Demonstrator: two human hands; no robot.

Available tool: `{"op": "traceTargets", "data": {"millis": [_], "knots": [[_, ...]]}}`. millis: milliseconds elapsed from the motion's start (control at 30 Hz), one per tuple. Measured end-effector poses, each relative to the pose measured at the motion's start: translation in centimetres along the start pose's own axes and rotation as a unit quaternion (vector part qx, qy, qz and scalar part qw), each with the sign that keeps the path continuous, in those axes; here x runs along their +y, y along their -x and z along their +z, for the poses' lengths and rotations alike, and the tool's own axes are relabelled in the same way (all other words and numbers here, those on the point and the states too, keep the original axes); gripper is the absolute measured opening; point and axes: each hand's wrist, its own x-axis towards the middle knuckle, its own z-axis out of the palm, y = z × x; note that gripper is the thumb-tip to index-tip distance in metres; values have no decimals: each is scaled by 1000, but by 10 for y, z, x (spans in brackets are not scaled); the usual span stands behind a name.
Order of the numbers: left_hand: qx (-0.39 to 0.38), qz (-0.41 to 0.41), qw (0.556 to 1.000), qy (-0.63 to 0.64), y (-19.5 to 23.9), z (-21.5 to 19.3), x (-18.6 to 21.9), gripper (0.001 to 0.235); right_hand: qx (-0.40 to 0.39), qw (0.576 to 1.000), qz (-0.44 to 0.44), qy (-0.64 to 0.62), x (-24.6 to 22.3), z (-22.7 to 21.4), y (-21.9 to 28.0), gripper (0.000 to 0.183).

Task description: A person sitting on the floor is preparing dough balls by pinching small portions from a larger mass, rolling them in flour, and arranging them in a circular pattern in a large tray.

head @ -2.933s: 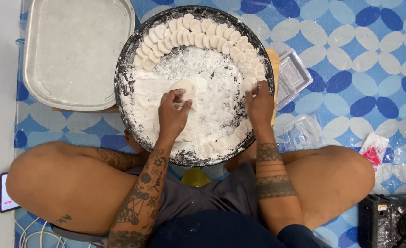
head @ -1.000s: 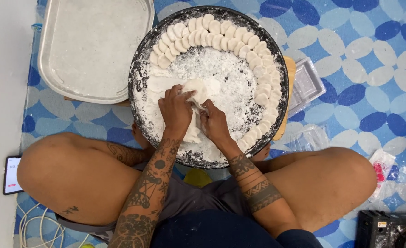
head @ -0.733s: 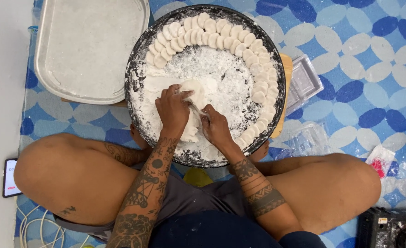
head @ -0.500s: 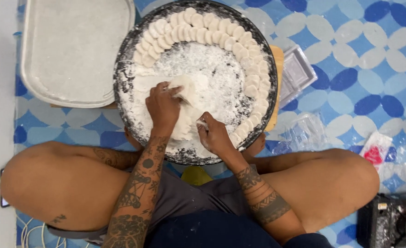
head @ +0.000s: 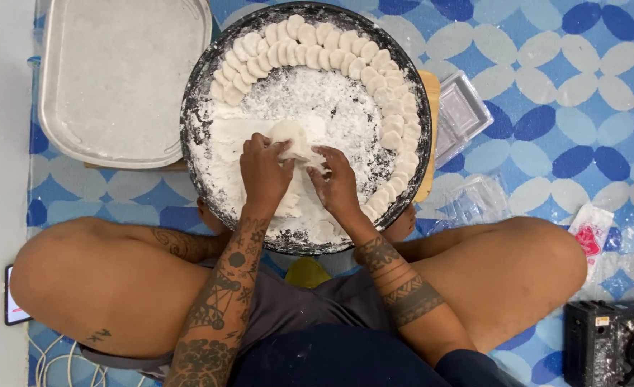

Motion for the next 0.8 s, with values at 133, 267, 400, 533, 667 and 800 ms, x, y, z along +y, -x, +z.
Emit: {"op": "traceTargets", "data": {"millis": [133,267,400,533,667,800], "knots": [[11,9,1000,7,3,6,-5,36,-28,998,-56,31,0,12,-12,44],[14,11,1000,11,3,4,-5,33,-33,990,-85,110,17,21,-21,32],[16,-13,1000,-4,4,-4,4,30,-68,984,-62,154,32,26,-29,37],[23,-32,999,-26,5,5,-1,30,-101,984,-11,147,30,27,-32,35],[49,-42,997,-30,4,16,-5,29,-118,985,7,130,31,22,-26,29],[75,-44,996,-34,2,14,-2,28,-150,979,38,135,18,2,-3,28]]}}
